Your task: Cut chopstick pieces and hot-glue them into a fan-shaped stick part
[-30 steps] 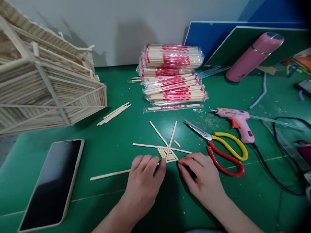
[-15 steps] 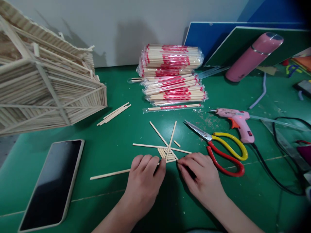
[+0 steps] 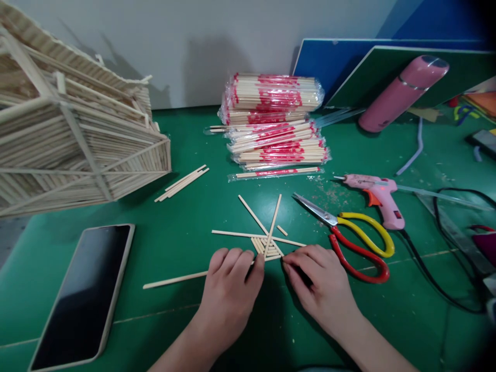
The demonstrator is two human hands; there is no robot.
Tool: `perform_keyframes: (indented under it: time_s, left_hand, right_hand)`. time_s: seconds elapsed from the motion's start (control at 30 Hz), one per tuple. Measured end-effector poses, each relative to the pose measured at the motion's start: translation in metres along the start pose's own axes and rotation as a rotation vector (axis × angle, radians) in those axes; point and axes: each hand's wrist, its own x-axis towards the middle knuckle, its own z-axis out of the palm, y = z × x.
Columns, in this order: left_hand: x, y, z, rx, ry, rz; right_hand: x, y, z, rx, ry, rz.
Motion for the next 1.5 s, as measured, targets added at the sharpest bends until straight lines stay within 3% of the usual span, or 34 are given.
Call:
perform_keyframes:
  time_s: [0.73, 1.3, 1.5]
  left_hand:
    - [-0.002, 0.001, 0.000, -0.004, -0.040, -0.008]
    - [-0.002, 0.002, -0.007, 0.000, 0.025, -0.035]
    - [0.000, 0.006, -0.015, -0.039, 0.073, -0.031]
  right_hand:
    - [-0.001, 0.000, 0.000, 0.018, 0.001, 0.005]
    - [-0.003, -0.001, -0.001, 0.049, 0.013, 0.008]
    - [-0.004, -0.003, -0.005, 0.192, 0.039, 0.042]
